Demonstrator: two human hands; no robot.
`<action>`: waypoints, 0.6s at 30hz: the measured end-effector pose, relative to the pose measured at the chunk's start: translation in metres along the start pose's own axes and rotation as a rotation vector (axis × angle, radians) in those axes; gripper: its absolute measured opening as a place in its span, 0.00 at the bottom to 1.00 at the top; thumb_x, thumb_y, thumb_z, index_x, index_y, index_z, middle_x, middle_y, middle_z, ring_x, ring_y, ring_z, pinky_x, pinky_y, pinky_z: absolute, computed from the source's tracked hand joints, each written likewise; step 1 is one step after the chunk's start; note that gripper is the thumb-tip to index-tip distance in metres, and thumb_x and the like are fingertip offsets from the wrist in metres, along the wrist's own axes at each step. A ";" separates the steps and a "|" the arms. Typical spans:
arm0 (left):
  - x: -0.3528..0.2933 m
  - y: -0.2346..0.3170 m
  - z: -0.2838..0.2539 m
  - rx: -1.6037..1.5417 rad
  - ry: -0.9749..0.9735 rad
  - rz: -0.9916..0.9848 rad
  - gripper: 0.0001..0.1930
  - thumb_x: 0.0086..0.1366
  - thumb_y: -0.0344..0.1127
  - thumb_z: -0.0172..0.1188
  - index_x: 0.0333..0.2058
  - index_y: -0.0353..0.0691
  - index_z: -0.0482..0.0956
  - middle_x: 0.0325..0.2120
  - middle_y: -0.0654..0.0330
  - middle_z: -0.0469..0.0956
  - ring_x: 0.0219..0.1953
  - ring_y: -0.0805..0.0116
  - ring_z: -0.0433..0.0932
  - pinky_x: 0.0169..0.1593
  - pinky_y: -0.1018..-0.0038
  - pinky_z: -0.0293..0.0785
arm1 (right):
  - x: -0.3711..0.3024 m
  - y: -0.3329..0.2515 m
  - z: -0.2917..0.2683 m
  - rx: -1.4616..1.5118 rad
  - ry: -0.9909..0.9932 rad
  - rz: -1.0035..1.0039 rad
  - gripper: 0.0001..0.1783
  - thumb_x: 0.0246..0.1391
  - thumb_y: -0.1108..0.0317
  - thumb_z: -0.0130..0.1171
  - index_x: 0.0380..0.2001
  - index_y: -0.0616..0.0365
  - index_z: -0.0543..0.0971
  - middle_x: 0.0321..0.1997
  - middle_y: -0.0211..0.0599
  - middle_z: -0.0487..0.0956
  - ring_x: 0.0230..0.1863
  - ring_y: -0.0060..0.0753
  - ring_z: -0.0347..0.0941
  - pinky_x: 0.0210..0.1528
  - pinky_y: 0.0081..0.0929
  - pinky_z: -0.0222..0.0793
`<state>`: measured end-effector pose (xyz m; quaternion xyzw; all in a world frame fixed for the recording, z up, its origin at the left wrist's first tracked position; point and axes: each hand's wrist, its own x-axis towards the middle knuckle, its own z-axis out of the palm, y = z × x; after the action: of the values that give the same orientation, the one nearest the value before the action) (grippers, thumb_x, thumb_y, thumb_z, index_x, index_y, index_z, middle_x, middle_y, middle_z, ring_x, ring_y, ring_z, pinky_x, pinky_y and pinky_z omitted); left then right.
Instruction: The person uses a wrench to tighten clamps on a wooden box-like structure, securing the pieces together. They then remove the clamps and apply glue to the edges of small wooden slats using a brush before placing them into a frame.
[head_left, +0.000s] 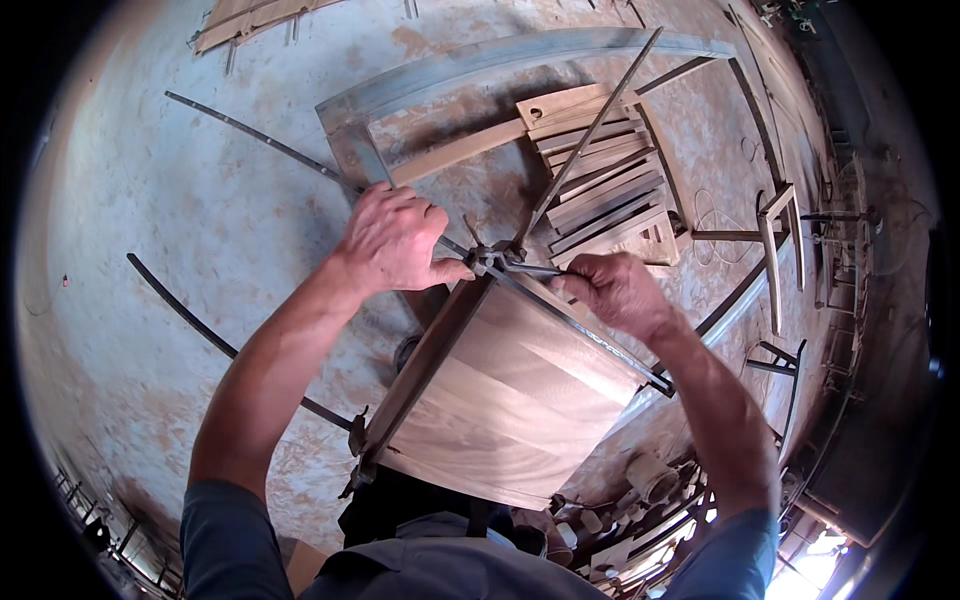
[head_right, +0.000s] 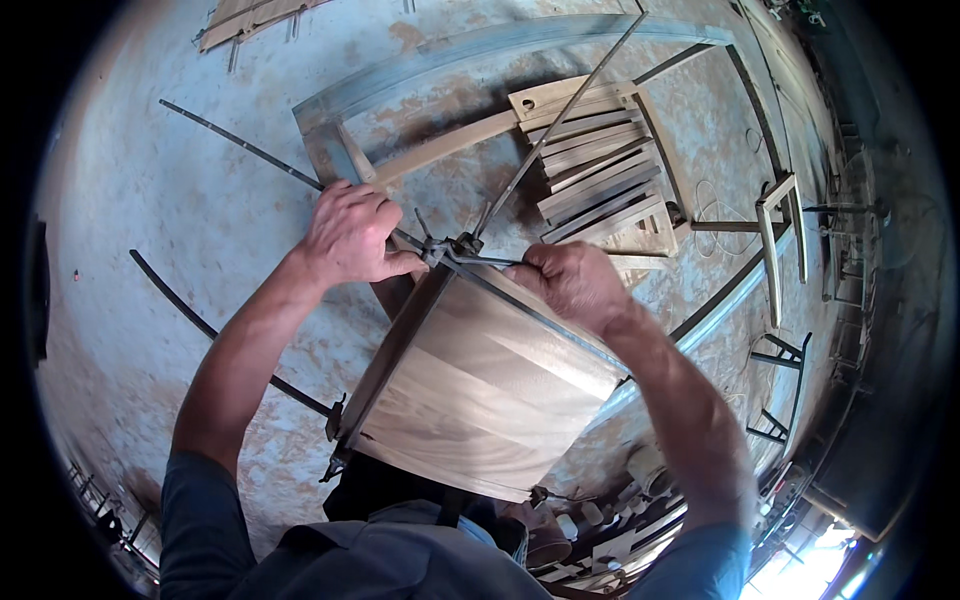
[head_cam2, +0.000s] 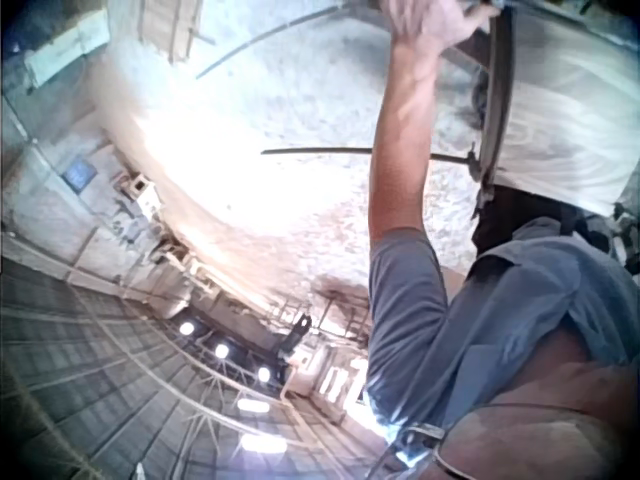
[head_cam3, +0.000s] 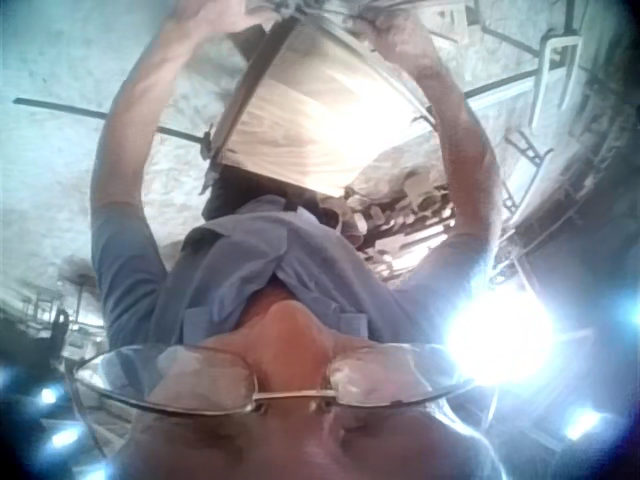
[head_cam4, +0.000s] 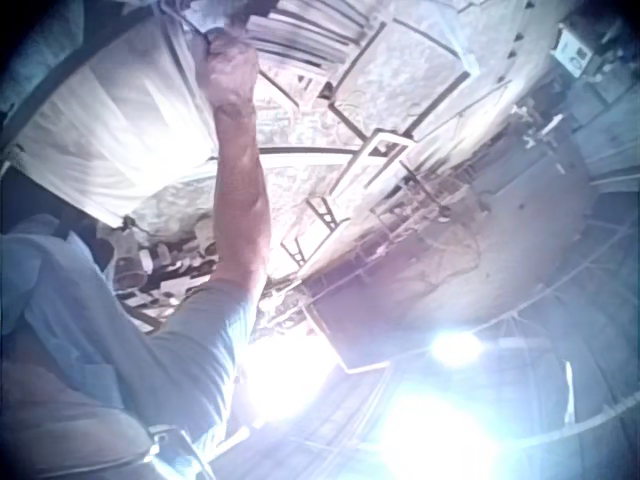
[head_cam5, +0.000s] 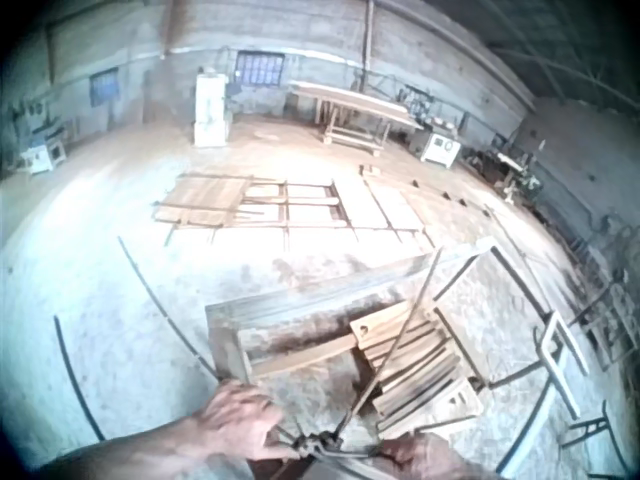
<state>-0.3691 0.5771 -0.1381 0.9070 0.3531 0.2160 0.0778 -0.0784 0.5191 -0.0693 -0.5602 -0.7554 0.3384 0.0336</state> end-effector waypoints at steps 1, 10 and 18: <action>0.000 -0.001 0.001 0.002 0.010 0.024 0.30 0.40 0.66 0.67 0.17 0.39 0.77 0.15 0.56 0.75 0.24 0.55 0.78 0.30 0.62 0.70 | -0.006 -0.007 0.003 0.003 -0.012 0.086 0.17 0.56 0.55 0.59 0.25 0.58 0.79 0.20 0.45 0.76 0.24 0.47 0.75 0.28 0.38 0.69; 0.004 -0.002 0.003 0.083 -0.126 0.030 0.29 0.45 0.66 0.63 0.18 0.40 0.77 0.15 0.55 0.74 0.22 0.54 0.77 0.30 0.61 0.69 | -0.035 -0.034 0.040 0.260 0.022 0.439 0.25 0.58 0.46 0.55 0.35 0.60 0.81 0.28 0.50 0.79 0.30 0.50 0.77 0.36 0.38 0.72; 0.008 0.000 0.004 0.112 -0.145 0.054 0.29 0.44 0.65 0.64 0.17 0.40 0.74 0.15 0.55 0.74 0.22 0.55 0.77 0.27 0.62 0.70 | -0.030 -0.019 0.023 0.787 -0.340 0.585 0.30 0.61 0.42 0.51 0.31 0.65 0.78 0.20 0.32 0.73 0.24 0.23 0.70 0.32 0.26 0.70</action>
<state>-0.3626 0.5825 -0.1394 0.9324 0.3334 0.1316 0.0467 -0.0926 0.4795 -0.0668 -0.6301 -0.3774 0.6782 0.0226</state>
